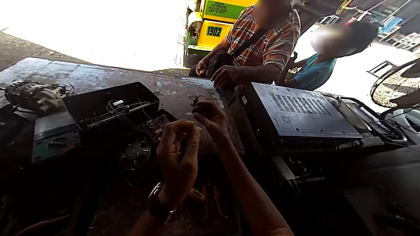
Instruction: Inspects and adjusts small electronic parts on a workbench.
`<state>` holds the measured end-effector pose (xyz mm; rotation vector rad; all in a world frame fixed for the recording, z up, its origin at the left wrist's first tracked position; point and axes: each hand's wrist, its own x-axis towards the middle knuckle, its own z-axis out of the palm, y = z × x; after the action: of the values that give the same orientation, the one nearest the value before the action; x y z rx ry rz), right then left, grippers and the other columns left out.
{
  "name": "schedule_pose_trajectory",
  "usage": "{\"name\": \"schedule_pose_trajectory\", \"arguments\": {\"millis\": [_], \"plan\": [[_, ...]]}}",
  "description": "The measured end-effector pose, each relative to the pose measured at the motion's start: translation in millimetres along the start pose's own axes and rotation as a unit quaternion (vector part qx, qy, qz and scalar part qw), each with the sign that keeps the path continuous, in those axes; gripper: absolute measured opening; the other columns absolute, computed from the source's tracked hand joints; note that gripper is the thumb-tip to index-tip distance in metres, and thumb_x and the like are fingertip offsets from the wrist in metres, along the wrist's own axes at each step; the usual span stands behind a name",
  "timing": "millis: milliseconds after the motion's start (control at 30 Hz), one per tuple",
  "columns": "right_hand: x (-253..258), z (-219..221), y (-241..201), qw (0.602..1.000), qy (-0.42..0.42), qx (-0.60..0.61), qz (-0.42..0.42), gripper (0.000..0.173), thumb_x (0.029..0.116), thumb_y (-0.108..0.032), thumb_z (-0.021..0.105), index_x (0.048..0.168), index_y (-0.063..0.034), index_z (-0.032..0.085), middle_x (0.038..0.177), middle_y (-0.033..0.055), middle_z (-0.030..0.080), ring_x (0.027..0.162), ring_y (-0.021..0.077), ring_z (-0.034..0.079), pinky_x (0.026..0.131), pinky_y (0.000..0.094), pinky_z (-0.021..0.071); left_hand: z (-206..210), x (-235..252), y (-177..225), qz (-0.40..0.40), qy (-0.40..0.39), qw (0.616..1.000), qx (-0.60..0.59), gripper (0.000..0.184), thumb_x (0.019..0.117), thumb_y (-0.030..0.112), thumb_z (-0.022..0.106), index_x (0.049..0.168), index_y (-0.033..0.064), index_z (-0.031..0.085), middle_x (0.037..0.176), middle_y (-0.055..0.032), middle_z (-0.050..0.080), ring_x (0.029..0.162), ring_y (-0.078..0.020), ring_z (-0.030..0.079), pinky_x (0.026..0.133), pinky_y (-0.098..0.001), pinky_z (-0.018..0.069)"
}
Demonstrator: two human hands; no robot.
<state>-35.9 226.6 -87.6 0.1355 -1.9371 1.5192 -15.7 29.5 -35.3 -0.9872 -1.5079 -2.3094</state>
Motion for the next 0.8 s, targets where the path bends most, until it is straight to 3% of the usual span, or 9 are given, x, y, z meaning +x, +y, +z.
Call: {"name": "schedule_pose_trajectory", "arguments": {"millis": [100, 200, 333, 433, 800], "plan": [[-40, -2, -36, 0.999, 0.033, -0.001, 0.003, 0.039, 0.0859, 0.0, 0.08, 0.12, -0.0049, 0.062, 0.103, 0.0102, 0.07, 0.088, 0.0179, 0.071, 0.081, 0.0342, 0.0629, 5, -21, -49, -0.119, -0.008, 0.991, 0.061, 0.021, 0.1009, 0.011, 0.057, 0.121, 0.0052, 0.062, 0.105, -0.0041, 0.067, 0.093, -0.0147, 0.068, 0.08, -0.0318, 0.0597], [-81, -5, -51, 0.997, 0.08, -0.012, 0.014, 0.037, 0.0816, 0.003, 0.082, 0.113, -0.0038, 0.064, 0.1, 0.0096, 0.071, 0.086, 0.0179, 0.071, 0.082, 0.034, 0.0633, 2, -41, -63, -0.182, -0.084, 0.979, 0.032, 0.026, 0.1023, 0.016, 0.056, 0.124, 0.0052, 0.064, 0.111, -0.0052, 0.067, 0.093, -0.0149, 0.068, 0.08, -0.0309, 0.0599], [-118, -7, -56, 0.99, 0.131, -0.048, 0.024, 0.041, 0.083, 0.001, 0.082, 0.12, -0.0056, 0.067, 0.11, 0.0064, 0.072, 0.092, 0.0131, 0.071, 0.081, 0.0285, 0.0634, 0, -49, -59, -0.25, -0.185, 0.948, -0.063, 0.026, 0.1044, 0.012, 0.052, 0.126, 0.0057, 0.066, 0.113, -0.0069, 0.067, 0.09, -0.0173, 0.068, 0.079, -0.0308, 0.0602], [-130, -5, -57, 0.988, 0.142, -0.059, 0.003, 0.041, 0.0836, 0.002, 0.081, 0.122, -0.0056, 0.07, 0.115, 0.0056, 0.073, 0.097, 0.0125, 0.072, 0.086, 0.0287, 0.0633, 1, -52, -62, -0.274, -0.208, 0.932, -0.115, 0.03, 0.1044, 0.01, 0.051, 0.131, 0.0049, 0.063, 0.11, -0.0093, 0.069, 0.09, -0.019, 0.068, 0.081, -0.0326, 0.0598], [-136, -1, -56, 0.982, 0.159, -0.089, -0.045, 0.035, 0.0817, 0.001, 0.083, 0.114, -0.0034, 0.072, 0.102, 0.0073, 0.072, 0.09, 0.0127, 0.071, 0.079, 0.0269, 0.0634, -1, -52, -63, -0.27, -0.224, 0.925, -0.147, 0.025, 0.1033, 0.005, 0.055, 0.126, 0.0043, 0.066, 0.11, -0.0093, 0.069, 0.093, -0.0174, 0.068, 0.083, -0.0317, 0.0593]]}}
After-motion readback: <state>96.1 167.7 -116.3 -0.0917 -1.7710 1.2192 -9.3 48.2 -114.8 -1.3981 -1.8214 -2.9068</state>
